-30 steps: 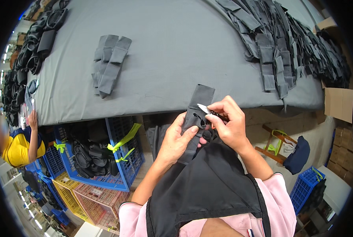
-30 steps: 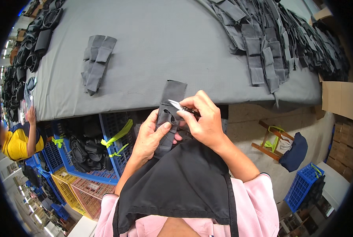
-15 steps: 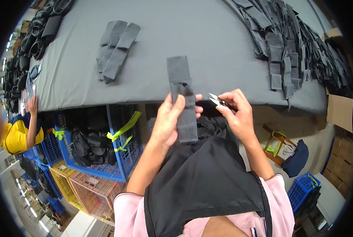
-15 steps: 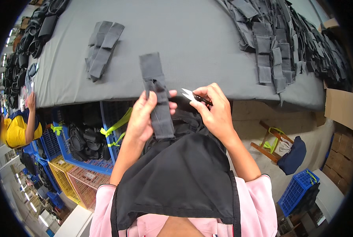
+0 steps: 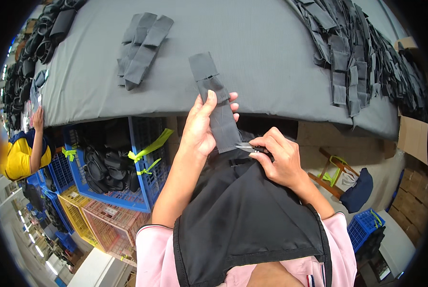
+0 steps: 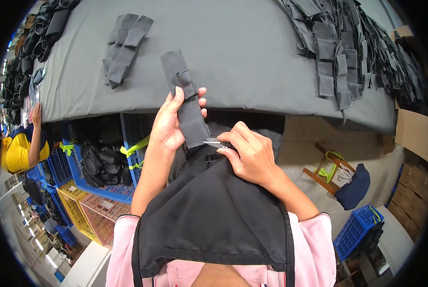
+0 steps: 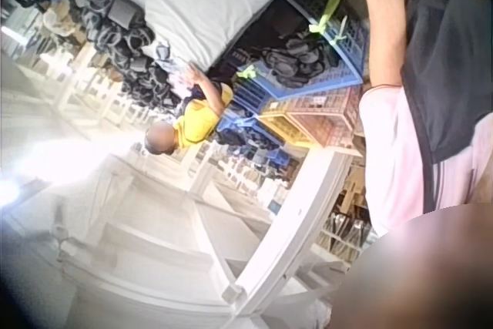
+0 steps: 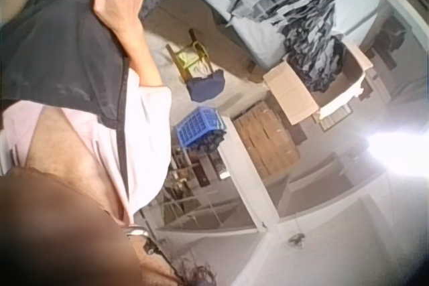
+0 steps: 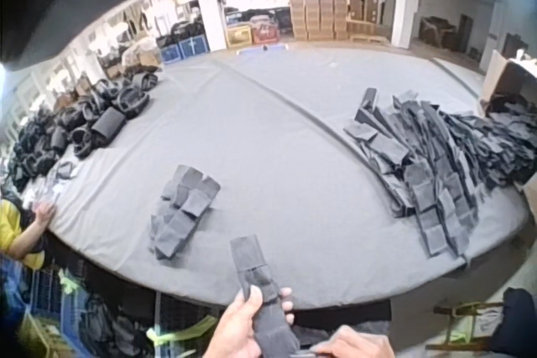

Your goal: Cutting and trimming fabric or foam strips using hand shears.

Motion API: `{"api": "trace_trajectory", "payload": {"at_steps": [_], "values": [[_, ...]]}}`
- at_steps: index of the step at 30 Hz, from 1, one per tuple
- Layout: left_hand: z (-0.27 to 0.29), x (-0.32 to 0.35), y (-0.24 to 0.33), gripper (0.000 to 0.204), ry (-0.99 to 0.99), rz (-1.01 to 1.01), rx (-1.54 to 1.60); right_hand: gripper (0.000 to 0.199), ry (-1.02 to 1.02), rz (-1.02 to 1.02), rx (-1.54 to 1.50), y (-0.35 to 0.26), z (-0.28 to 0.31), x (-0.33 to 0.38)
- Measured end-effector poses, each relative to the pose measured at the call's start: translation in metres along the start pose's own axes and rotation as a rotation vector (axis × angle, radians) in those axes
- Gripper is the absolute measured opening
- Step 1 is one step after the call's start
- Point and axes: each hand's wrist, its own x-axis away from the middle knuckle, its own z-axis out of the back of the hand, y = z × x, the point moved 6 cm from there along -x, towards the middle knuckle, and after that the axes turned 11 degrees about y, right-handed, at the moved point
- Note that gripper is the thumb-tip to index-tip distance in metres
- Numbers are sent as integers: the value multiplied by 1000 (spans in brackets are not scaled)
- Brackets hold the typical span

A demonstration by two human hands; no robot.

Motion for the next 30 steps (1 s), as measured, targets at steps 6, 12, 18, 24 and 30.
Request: {"api": "trace_trajectory", "payload": {"at_steps": [6,12,18,24,30], "values": [[-1,1,2,32,8,2,-16,27,-78,115,51,-8,-4,-9],[-4,0,0,31,-14,17,-13,29,-136,155,98,-7,-10,-9],[-3,-2,1,31,-4,27,-18,26,-23,105,16,-7,1,-9],[-3,-3,4,31,3,24,-31,25,-31,104,40,-7,1,-11],[-3,-4,2,31,18,27,-2,24,-75,52,3,-2,-2,-11]]}}
